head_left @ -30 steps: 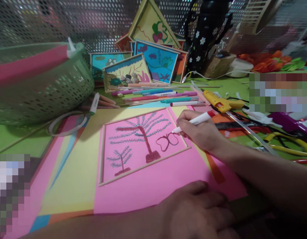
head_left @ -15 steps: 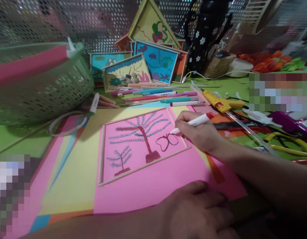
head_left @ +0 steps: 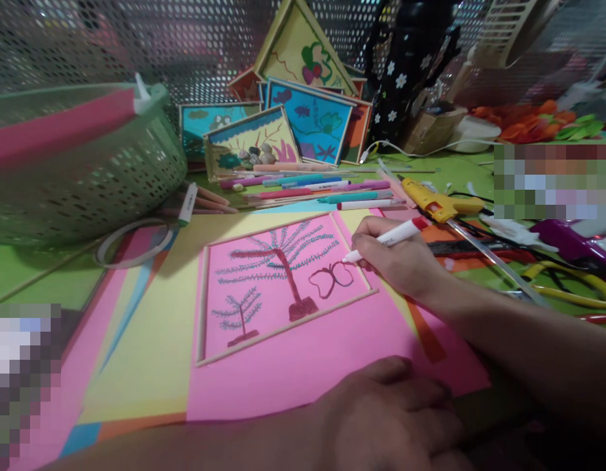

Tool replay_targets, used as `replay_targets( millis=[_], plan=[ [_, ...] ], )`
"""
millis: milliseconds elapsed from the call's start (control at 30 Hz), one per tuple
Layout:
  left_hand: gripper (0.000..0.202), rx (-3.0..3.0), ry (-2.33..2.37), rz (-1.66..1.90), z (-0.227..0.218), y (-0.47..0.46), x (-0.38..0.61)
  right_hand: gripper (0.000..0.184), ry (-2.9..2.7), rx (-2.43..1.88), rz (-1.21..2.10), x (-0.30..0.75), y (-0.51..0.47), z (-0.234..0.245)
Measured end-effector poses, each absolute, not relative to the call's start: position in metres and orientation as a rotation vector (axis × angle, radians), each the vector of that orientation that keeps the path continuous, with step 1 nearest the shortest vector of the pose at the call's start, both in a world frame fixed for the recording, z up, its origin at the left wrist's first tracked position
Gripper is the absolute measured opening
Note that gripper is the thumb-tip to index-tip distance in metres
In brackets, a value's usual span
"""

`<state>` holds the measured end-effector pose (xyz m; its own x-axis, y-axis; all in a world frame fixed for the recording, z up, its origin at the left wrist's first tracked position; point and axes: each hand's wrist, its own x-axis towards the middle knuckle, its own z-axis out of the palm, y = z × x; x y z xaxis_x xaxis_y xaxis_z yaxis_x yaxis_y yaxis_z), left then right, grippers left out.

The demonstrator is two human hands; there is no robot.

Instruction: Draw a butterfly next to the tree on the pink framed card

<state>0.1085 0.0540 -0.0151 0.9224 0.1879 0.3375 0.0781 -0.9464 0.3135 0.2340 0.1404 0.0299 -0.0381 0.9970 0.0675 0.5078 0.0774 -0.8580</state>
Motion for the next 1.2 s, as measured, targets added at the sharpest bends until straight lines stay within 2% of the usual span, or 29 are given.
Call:
replay_targets(
  millis=[800, 1200],
  plan=[
    [0.031, 2.795, 0.190, 0.587, -0.0130, 0.0533, 0.1075, 0.031, -1.660, -1.539, 0.861, 0.2356, 0.1396, 0.0318],
    [0.037, 2.797, 0.203, 0.697, -0.0139, 0.0539, 0.1071, 0.026, -1.636, -1.491, 0.859, 0.2381, 0.1387, 0.0290]
  ],
)
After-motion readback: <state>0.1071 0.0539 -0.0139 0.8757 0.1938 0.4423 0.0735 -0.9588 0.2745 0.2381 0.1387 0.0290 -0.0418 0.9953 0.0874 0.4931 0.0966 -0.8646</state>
